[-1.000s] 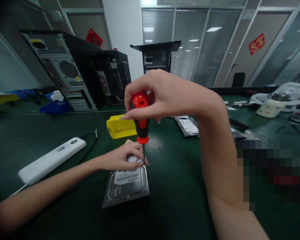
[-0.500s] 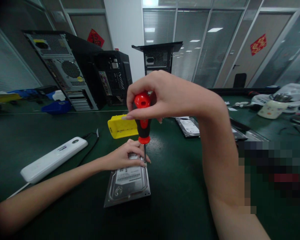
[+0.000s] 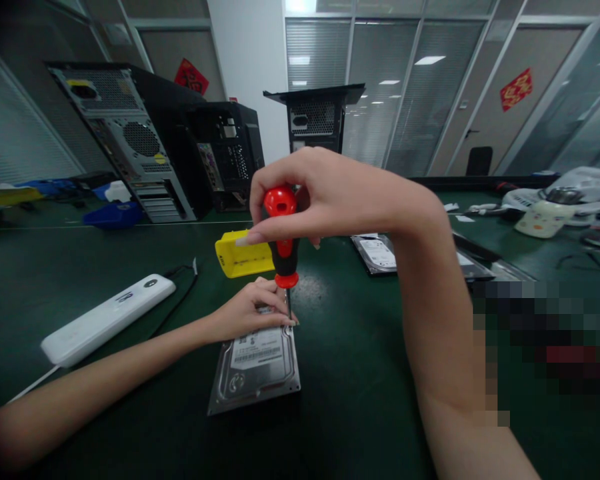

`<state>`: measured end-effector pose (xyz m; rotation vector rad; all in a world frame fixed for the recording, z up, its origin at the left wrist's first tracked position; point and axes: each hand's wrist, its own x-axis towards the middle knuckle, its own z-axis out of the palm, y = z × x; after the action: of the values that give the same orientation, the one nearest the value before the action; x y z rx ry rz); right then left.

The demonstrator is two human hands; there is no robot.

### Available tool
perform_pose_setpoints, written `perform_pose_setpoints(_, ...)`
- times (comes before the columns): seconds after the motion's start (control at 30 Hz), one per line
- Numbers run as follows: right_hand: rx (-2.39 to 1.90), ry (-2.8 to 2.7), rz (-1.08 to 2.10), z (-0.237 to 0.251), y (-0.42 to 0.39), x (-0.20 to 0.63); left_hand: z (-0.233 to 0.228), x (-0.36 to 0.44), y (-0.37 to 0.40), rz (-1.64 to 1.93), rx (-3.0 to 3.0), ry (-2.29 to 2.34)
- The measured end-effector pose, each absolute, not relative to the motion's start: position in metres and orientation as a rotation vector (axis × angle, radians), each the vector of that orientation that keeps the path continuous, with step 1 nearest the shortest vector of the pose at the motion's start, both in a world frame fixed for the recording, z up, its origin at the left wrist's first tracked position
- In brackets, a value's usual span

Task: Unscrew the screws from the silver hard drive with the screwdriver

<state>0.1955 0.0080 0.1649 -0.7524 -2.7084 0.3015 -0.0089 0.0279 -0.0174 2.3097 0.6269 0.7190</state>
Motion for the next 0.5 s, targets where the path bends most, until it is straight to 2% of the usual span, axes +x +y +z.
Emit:
perform_pose_setpoints(0.3, -0.708, -2.757, 0.457, 0.1633, 0.0106, 0.199, -0.0183, -0.0064, 0.0284, 0.766, 2.266, 0.567)
perform_pose_setpoints(0.5, -0.687, -2.728, 0.362, 0.1625, 0.0113, 0.192, -0.0124, -0.0089, 0.0232, 0.715, 2.295, 0.615)
